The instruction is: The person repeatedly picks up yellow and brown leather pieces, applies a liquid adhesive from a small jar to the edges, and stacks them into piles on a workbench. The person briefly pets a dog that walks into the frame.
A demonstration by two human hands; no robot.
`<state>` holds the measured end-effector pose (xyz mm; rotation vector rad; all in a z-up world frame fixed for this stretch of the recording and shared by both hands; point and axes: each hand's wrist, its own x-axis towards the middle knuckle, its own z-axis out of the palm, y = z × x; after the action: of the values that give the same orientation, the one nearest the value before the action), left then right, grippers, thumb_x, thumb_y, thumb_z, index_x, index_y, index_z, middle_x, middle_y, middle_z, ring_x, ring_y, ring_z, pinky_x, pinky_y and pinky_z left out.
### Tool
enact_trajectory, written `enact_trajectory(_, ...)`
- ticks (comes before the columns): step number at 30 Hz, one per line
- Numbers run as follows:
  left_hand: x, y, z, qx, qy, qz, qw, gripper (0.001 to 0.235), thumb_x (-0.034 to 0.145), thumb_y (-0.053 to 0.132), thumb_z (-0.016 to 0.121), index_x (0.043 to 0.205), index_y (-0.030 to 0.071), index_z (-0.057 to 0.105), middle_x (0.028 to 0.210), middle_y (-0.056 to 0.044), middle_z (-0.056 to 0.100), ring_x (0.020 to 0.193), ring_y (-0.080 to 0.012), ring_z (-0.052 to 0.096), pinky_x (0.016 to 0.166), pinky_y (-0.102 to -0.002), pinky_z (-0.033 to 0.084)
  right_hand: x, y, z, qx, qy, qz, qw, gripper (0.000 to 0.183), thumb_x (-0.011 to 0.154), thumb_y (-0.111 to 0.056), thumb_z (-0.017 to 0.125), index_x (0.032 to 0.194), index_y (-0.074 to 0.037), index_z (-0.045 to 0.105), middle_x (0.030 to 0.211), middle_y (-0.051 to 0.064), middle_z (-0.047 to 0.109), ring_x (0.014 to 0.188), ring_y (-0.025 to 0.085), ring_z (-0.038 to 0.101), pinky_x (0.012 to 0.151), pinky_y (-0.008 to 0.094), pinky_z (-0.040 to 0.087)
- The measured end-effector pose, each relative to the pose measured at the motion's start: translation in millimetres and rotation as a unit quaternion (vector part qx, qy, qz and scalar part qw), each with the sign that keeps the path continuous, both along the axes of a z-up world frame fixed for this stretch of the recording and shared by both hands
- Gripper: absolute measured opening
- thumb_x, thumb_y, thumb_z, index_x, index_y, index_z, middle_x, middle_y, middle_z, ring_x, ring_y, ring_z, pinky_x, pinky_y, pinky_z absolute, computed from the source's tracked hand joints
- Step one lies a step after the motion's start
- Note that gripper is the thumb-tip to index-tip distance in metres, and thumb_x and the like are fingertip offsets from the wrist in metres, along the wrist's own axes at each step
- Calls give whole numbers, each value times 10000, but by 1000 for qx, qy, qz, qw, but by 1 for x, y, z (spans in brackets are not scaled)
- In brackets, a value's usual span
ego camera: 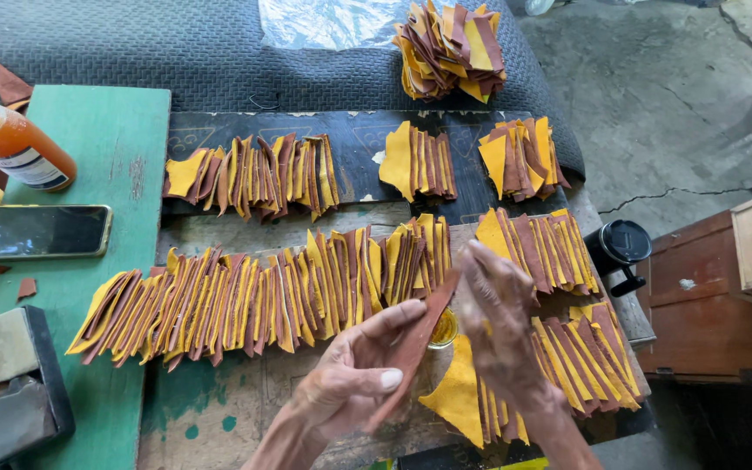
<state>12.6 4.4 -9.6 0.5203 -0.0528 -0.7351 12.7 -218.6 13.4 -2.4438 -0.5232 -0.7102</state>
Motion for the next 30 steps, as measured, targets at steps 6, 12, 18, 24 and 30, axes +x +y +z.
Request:
enact_trajectory(6, 69, 19, -5, 172, -118, 49, 977, 787, 710, 98, 751, 1467, 10, 550, 1291, -167, 609, 1170, -273, 614, 942, -422, 593, -27, -26, 4, 163, 87, -130, 974, 488, 944, -24, 553, 1428, -75, 581, 1408, 96, 608, 1327, 233, 529, 1144, 365, 419)
enact_trajectory(12, 227, -29, -43, 444, -343, 225, 797, 555, 807, -19, 706, 1354, 0, 616, 1350, -155, 646, 1149, -223, 691, 1008, -313, 599, -40, -18, -9, 155, 117, -158, 968, 439, 932, -42, 573, 1367, -62, 630, 1351, 104, 627, 1322, 250, 547, 1154, 391, 414)
enact_trajectory(18, 295, -63, -120, 428, -281, 225, 829, 519, 726, -59, 764, 1238, -19, 690, 1181, -144, 729, 1013, -219, 702, 873, -326, 632, -41, -29, -35, 155, 89, -156, 971, 415, 883, -21, 624, 1295, -52, 668, 1278, 97, 684, 1275, 254, 591, 1115, 397, 444)
enact_trajectory(24, 310, -74, -152, 437, -269, 232, 826, 537, 706, -48, 789, 1231, 16, 695, 1190, -131, 732, 1018, -192, 714, 880, -286, 636, -31, -48, -57, 114, 91, -149, 978, 448, 829, 2, 635, 1272, -55, 677, 1254, 112, 687, 1243, 250, 590, 1102, 393, 431)
enact_trajectory(30, 309, -78, -144, 495, -295, 218, 787, 563, 688, 27, 790, 1243, 47, 694, 1231, -154, 720, 1088, -248, 705, 978, -377, 601, -21, -42, -45, 138, 92, -144, 976, 455, 826, 3, 628, 1275, -55, 666, 1242, 117, 697, 1248, 247, 607, 1092, 383, 451)
